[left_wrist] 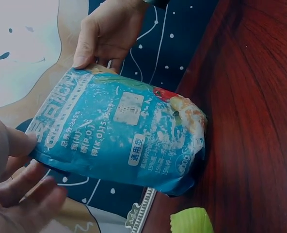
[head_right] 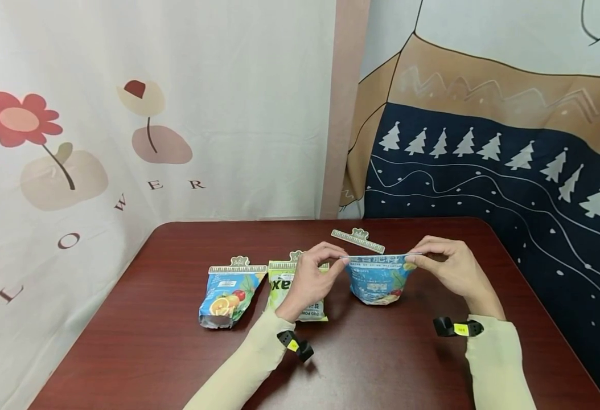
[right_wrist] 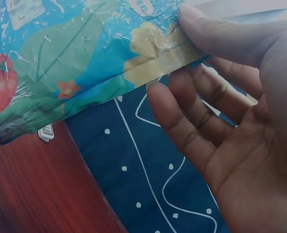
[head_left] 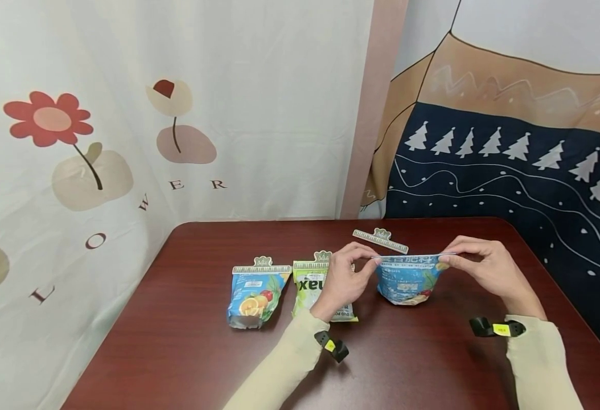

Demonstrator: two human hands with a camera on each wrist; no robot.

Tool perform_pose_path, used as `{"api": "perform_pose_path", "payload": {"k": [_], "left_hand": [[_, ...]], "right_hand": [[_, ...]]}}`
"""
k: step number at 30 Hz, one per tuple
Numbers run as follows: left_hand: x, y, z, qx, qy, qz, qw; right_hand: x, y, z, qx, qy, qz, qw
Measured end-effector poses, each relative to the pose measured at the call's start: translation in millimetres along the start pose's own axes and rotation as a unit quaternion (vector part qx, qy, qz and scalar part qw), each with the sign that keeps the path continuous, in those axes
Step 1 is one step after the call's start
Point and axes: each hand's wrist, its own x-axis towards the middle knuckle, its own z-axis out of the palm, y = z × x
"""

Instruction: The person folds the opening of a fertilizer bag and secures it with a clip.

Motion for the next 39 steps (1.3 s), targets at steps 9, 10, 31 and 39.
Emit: {"api": "perform_pose_path", "payload": {"k": [9,10,31,39], "left_hand": [[-1.4,3.6,4.8,-0.047,-0.007,-0.005,0.9989],[-1.3,5.0,5.7,-0.052,-0.01,-0.001,0.9986],[10.8,36.9,30.3,0.127,-0.038,0.044,0.9901],[12.0,32.3,36.5,0.133,-0.025,0.067,0.9885]], "right_hand": [[-1,-8,1,-0.038,0.007,-0.003,0.999],[-1,-9,2,-0.038,0.007,-0.005,0.999],[6,-23,24,-0.02,0.004,-0.086,0.996],[7,-26,27,-0.035,0.004,-0.084,0.996]]}}
